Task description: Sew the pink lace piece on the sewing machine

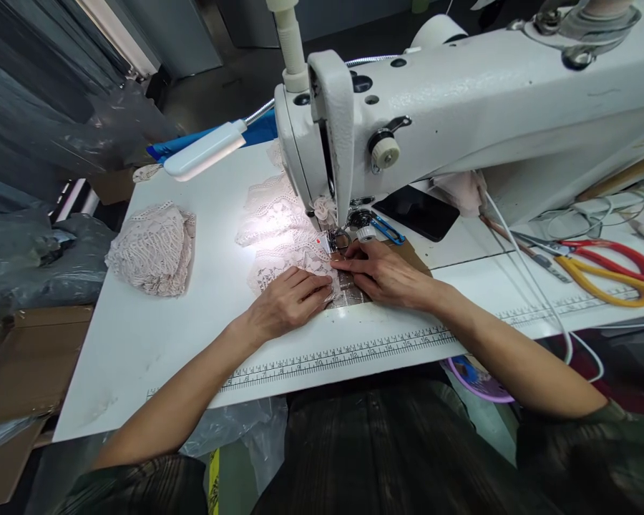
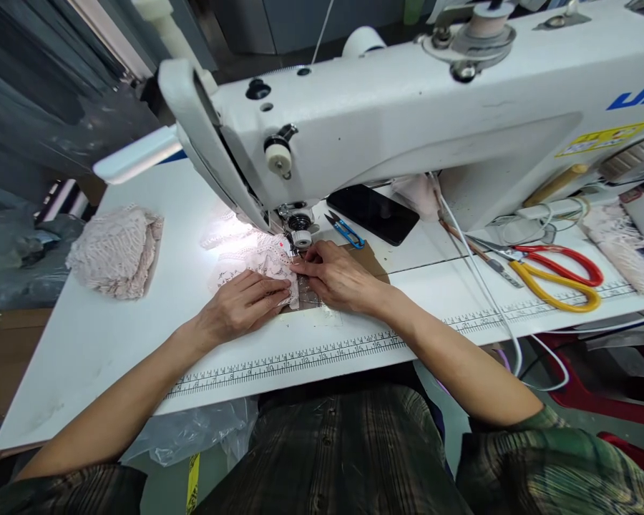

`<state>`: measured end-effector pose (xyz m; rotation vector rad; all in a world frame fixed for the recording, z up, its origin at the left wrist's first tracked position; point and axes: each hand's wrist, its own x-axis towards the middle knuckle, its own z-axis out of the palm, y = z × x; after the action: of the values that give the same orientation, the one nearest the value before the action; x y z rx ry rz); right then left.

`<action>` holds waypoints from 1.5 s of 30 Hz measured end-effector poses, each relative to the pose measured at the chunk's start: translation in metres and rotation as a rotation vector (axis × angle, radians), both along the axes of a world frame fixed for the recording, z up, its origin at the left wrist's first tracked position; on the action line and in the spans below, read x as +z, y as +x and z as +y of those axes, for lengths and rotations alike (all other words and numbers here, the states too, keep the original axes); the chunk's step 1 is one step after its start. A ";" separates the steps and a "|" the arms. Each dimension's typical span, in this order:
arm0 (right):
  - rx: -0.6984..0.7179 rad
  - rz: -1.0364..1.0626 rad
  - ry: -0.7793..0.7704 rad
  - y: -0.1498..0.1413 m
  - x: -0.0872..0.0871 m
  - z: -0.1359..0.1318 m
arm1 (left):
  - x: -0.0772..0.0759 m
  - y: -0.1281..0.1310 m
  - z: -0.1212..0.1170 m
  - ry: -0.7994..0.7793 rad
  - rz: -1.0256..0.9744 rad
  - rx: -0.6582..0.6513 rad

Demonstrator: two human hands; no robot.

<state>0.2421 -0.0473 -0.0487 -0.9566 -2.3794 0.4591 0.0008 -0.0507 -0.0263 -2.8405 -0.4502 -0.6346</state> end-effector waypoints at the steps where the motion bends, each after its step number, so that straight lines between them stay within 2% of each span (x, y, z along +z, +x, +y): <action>1: -0.001 -0.006 -0.003 0.000 0.000 0.000 | -0.001 -0.001 0.000 -0.012 0.001 0.001; 7: -0.049 0.037 -0.061 0.003 0.006 -0.002 | -0.001 -0.002 0.001 -0.063 -0.015 0.006; 14: 0.046 -0.075 0.019 0.005 0.009 -0.005 | -0.002 0.001 0.001 -0.036 -0.046 0.007; 19: 0.034 -0.111 0.032 0.003 0.007 -0.004 | -0.002 0.000 0.000 -0.073 -0.078 0.024; 25: 0.043 -0.039 0.020 0.003 0.002 -0.002 | -0.001 -0.008 0.006 -0.224 -0.224 0.192; 30: 0.054 -0.017 0.012 0.004 0.000 -0.001 | -0.006 -0.008 0.010 -0.312 -0.141 0.208; 35: 0.043 -0.006 0.006 0.003 0.000 -0.002 | -0.011 -0.007 0.009 -0.276 -0.049 0.238; 45: 0.036 0.001 -0.004 0.002 0.001 -0.003 | -0.008 -0.005 0.007 -0.215 0.030 0.244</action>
<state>0.2443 -0.0499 -0.0481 -0.9158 -2.3990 0.4788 -0.0046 -0.0436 -0.0348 -2.9188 -0.8935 -0.5236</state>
